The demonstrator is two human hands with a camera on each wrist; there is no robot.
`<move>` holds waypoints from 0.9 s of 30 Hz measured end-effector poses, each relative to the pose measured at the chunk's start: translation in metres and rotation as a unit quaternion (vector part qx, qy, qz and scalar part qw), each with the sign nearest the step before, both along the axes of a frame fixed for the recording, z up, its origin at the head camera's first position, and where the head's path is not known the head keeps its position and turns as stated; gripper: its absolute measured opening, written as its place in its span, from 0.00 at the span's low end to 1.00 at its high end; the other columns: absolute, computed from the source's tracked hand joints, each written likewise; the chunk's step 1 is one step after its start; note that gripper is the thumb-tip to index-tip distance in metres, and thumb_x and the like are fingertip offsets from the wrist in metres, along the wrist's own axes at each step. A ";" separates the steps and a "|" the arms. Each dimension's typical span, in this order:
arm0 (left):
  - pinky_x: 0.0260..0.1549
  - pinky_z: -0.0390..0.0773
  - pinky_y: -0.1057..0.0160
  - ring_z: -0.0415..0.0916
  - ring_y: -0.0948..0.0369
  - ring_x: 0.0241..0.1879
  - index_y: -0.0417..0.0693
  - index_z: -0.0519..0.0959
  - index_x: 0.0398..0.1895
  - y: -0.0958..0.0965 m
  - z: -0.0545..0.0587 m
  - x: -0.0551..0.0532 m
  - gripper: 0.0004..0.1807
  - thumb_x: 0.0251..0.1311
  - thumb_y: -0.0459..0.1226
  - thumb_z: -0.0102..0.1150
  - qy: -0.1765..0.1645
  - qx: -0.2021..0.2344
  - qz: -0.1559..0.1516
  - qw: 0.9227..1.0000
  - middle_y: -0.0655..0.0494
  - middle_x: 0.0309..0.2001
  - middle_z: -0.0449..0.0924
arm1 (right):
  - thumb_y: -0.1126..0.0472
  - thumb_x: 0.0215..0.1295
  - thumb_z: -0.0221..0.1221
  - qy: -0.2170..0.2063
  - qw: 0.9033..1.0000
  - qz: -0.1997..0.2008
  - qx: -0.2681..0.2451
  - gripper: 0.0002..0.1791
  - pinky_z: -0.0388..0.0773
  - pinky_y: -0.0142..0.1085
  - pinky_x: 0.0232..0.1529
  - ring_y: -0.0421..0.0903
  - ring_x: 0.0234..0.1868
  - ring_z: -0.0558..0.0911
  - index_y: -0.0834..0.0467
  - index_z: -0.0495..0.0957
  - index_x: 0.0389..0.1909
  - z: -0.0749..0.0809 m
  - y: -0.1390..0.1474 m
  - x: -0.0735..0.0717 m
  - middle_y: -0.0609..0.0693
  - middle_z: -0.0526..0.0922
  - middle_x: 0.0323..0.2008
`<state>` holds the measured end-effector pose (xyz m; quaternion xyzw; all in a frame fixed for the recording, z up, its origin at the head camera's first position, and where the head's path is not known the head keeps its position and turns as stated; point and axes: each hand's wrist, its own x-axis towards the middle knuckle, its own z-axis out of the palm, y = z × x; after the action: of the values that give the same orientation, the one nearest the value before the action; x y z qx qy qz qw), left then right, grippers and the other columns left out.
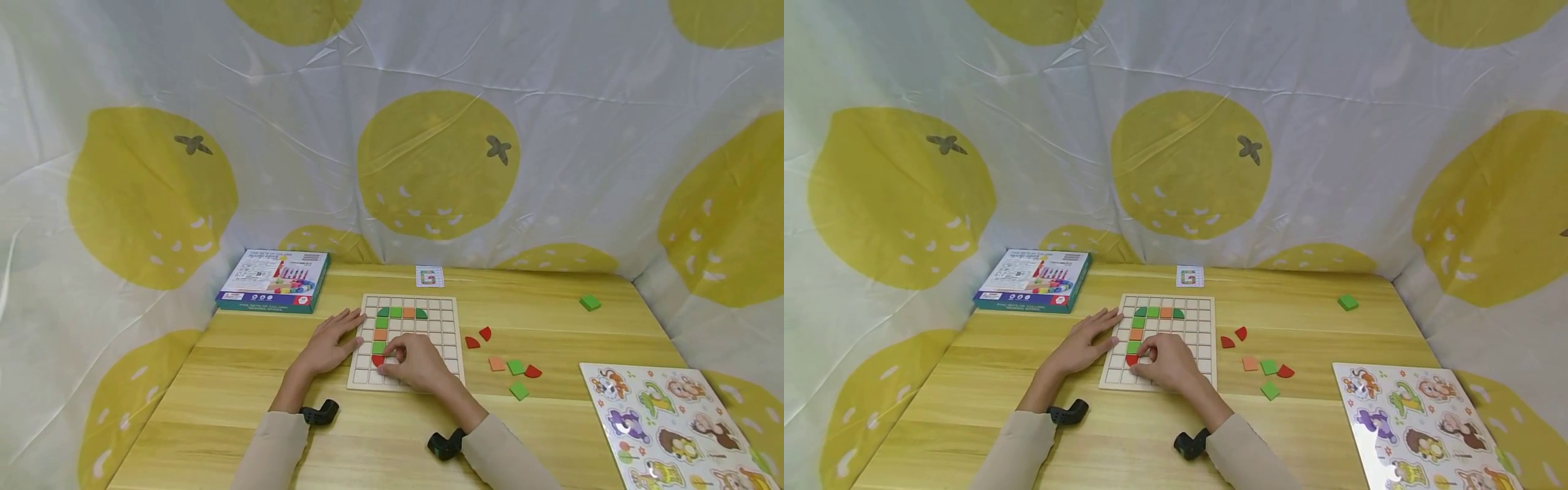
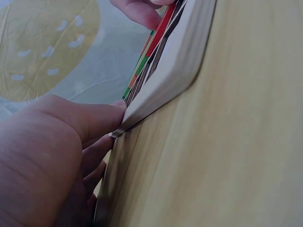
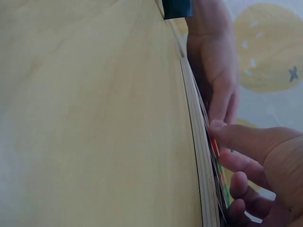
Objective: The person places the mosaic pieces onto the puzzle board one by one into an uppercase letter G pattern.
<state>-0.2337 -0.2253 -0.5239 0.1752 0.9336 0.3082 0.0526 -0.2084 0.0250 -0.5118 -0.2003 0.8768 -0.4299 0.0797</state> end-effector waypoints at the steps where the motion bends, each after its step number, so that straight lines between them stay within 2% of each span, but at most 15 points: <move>1: 0.80 0.42 0.39 0.46 0.46 0.83 0.55 0.65 0.79 0.000 0.000 0.000 0.31 0.76 0.47 0.53 0.001 0.001 0.000 1.000 0.53 0.82 0.57 | 0.51 0.56 0.76 0.000 1.000 0.001 -0.004 0.13 0.65 0.29 0.25 0.39 0.25 0.71 0.51 0.89 0.38 0.000 0.001 -0.001 0.43 0.75 0.23; 6: 0.80 0.42 0.38 0.46 0.46 0.83 0.55 0.66 0.79 0.000 0.001 -0.001 0.31 0.75 0.47 0.54 0.006 0.002 0.002 1.000 0.53 0.81 0.57 | 0.51 0.56 0.76 0.003 1.000 -0.001 -0.017 0.12 0.67 0.30 0.25 0.40 0.25 0.73 0.51 0.89 0.38 0.002 0.007 -0.002 0.44 0.77 0.23; 12: 0.80 0.42 0.38 0.46 0.46 0.83 0.55 0.65 0.79 0.000 0.001 0.001 0.31 0.76 0.48 0.53 -0.003 -0.003 0.003 1.000 0.54 0.82 0.56 | 0.49 0.57 0.76 0.005 1.000 -0.023 -0.005 0.13 0.70 0.30 0.27 0.41 0.27 0.74 0.50 0.89 0.38 0.008 0.024 0.001 0.43 0.77 0.24; 19: 0.80 0.43 0.38 0.46 0.45 0.82 0.52 0.65 0.79 0.000 0.003 -0.002 0.31 0.76 0.45 0.54 0.013 0.005 -0.002 1.000 0.51 0.81 0.57 | 0.52 0.58 0.75 0.026 0.998 -0.045 -0.019 0.12 0.68 0.30 0.29 0.42 0.28 0.72 0.53 0.89 0.39 0.016 0.063 -0.002 0.44 0.76 0.26; 27: 0.80 0.42 0.38 0.46 0.45 0.83 0.52 0.65 0.79 0.000 0.000 0.000 0.31 0.76 0.46 0.53 0.005 -0.002 -0.004 1.000 0.52 0.81 0.56 | 0.53 0.59 0.75 0.041 0.996 -0.074 -0.009 0.15 0.71 0.31 0.33 0.41 0.29 0.72 0.56 0.88 0.43 0.016 0.114 0.000 0.44 0.77 0.27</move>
<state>-0.2333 -0.2251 -0.5234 0.1804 0.9338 0.3049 0.0493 -0.2087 0.1393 -0.4955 -0.1530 0.8877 -0.4342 0.0100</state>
